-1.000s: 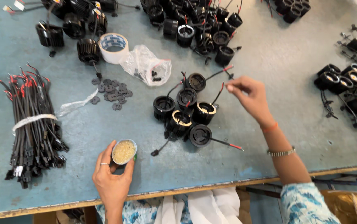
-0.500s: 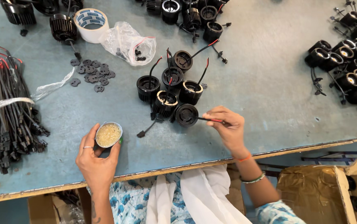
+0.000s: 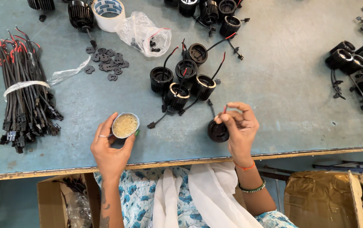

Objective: The person repeatedly picks up small black cylindrical components with wires, dips the exposed wire ends into a small container of paste, and places the components on the table. The process is repeated for multiple units throughout the clip.

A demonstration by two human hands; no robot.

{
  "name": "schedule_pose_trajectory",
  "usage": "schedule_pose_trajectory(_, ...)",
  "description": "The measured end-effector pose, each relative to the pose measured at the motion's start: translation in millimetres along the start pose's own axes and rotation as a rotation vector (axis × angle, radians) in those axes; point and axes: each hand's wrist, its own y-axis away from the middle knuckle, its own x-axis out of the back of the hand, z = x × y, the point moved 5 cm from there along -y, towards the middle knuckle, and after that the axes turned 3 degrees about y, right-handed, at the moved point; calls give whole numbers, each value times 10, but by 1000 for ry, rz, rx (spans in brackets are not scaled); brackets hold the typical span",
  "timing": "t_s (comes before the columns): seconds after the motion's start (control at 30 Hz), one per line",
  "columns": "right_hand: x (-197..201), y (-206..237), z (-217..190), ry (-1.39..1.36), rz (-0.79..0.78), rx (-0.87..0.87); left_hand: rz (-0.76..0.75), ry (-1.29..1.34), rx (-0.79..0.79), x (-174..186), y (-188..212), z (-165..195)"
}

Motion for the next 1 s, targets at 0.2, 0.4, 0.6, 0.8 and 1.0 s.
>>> schedule_pose_trajectory(0.2, -198, 108, -3, 70, -218, -151, -331, 428, -60, -347, 262, 412)
schedule_pose_trajectory(0.4, -390, 209, 89, 104, -436, -230, -563, 377, -88, -643, 411, 850)
schedule_pose_trajectory(0.6, -373, 202, 91, 110, -447, -241, -561, 394, -34, -768, 473, 914)
schedule_pose_trajectory(0.8, -391, 205, 88, 110, -423, -256, -479, 253, -120, -807, 578, 898)
schedule_pose_trajectory(1.0, -398, 206, 101, 88, -398, -254, -412, 181, -160, -784, 602, 849)
